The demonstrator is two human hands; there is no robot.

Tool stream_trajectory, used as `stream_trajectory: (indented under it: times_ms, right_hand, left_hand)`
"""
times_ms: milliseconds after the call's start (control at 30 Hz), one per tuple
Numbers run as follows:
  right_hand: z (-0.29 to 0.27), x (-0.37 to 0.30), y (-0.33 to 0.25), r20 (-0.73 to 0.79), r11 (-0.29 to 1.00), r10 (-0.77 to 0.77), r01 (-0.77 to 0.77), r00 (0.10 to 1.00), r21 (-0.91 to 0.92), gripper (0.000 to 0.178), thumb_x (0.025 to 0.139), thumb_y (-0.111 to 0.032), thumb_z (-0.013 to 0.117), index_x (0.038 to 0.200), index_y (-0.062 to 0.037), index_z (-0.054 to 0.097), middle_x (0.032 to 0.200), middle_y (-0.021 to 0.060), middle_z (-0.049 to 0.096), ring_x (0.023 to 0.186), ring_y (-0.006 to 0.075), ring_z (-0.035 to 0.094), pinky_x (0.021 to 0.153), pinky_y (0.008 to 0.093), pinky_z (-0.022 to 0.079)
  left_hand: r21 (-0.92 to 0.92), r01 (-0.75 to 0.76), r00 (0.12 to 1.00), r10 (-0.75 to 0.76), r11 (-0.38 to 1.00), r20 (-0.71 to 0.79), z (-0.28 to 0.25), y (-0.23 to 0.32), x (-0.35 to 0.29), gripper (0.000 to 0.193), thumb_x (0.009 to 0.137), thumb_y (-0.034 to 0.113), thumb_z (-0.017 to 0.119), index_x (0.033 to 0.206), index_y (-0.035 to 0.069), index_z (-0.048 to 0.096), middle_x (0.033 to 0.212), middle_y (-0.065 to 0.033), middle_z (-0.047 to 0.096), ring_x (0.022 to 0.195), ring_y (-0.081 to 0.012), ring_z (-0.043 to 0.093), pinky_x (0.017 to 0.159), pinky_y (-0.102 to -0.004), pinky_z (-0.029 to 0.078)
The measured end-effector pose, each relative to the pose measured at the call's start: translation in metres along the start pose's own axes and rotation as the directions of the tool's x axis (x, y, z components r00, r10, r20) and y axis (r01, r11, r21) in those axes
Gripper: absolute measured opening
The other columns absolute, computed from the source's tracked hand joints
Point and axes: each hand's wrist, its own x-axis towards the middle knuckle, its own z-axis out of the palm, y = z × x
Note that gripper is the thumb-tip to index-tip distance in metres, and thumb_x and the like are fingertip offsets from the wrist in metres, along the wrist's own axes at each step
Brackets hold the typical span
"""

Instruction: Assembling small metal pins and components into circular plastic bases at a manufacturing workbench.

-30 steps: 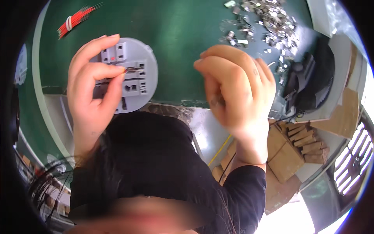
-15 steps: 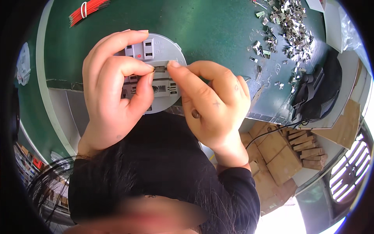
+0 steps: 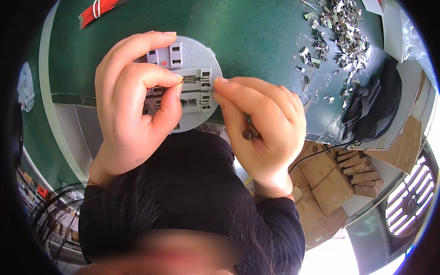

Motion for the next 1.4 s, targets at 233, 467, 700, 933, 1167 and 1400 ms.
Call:
stream_trajectory:
  times_ms: [233, 467, 700, 933, 1167, 1400]
  right_hand:
    - [0.002, 0.001, -0.007, -0.014, 0.976, 0.193, -0.191, 0.981, 0.102, 0.022, 0.072, 0.002, 0.083, 0.087, -0.0072, 0.070, 0.083, 0.0029, 0.071, 0.057, 0.0103, 0.053, 0.051, 0.0243, 0.038]
    - [0.004, 0.004, -0.009, 0.007, 0.960, 0.253, -0.252, 0.967, 0.123, 0.021, 0.070, 0.002, 0.081, 0.082, -0.0063, 0.066, 0.078, 0.0025, 0.067, 0.057, 0.0109, 0.053, 0.051, 0.0242, 0.039]
    - [0.010, 0.007, 0.000, -0.042, 0.984, 0.079, -0.071, 0.996, 0.164, 0.022, 0.069, 0.003, 0.080, 0.081, -0.0062, 0.064, 0.078, 0.0043, 0.067, 0.063, 0.0173, 0.061, 0.054, 0.0271, 0.043]
    - [0.011, 0.006, -0.002, -0.016, 0.996, 0.065, -0.064, 0.998, 0.064, 0.021, 0.069, 0.000, 0.079, 0.082, -0.0064, 0.064, 0.077, 0.0045, 0.067, 0.064, 0.0200, 0.061, 0.057, 0.0296, 0.045]
    - [0.009, 0.008, 0.004, 0.020, 0.987, -0.132, 0.133, 0.991, -0.094, 0.023, 0.067, -0.001, 0.079, 0.084, -0.0082, 0.065, 0.080, 0.0030, 0.066, 0.062, 0.0176, 0.057, 0.057, 0.0297, 0.040]
    - [-0.008, 0.044, 0.010, 0.252, 0.798, -0.509, 0.561, 0.823, -0.220, 0.027, 0.062, 0.001, 0.076, 0.086, -0.0091, 0.066, 0.080, 0.0036, 0.066, 0.062, 0.0196, 0.057, 0.056, 0.0309, 0.040]
  left_hand:
    - [-0.043, 0.023, 1.000, -0.023, 0.999, -0.012, 0.002, 0.000, 0.000, 0.019, 0.076, -0.004, 0.073, 0.088, 0.005, 0.062, 0.124, -0.0142, 0.064, 0.104, -0.0281, 0.061, 0.083, -0.0332, 0.052]
    - [-0.054, 0.042, 0.999, -0.042, 0.998, -0.014, 0.003, 0.002, -0.002, 0.018, 0.076, -0.004, 0.073, 0.088, 0.005, 0.062, 0.125, -0.0145, 0.064, 0.104, -0.0273, 0.061, 0.080, -0.0323, 0.053]
    - [-0.051, 0.021, 0.999, -0.022, 0.999, -0.028, 0.003, 0.000, -0.001, 0.019, 0.075, -0.004, 0.073, 0.088, 0.005, 0.062, 0.123, -0.0146, 0.065, 0.104, -0.0281, 0.062, 0.083, -0.0337, 0.052]
    - [-0.021, -0.008, 1.000, 0.008, 1.000, -0.013, 0.001, -0.002, 0.000, 0.021, 0.073, -0.003, 0.074, 0.087, 0.006, 0.061, 0.123, -0.0142, 0.065, 0.105, -0.0309, 0.063, 0.088, -0.0374, 0.050]
    - [-0.017, -0.011, 1.000, 0.011, 1.000, -0.025, 0.003, -0.003, -0.001, 0.022, 0.072, -0.004, 0.074, 0.086, 0.006, 0.060, 0.122, -0.0140, 0.066, 0.104, -0.0317, 0.063, 0.089, -0.0382, 0.049]
    - [-0.004, -0.017, 0.998, 0.017, 1.000, -0.057, 0.004, -0.005, -0.002, 0.025, 0.070, -0.006, 0.074, 0.086, 0.006, 0.060, 0.121, -0.0141, 0.066, 0.104, -0.0322, 0.064, 0.089, -0.0384, 0.050]
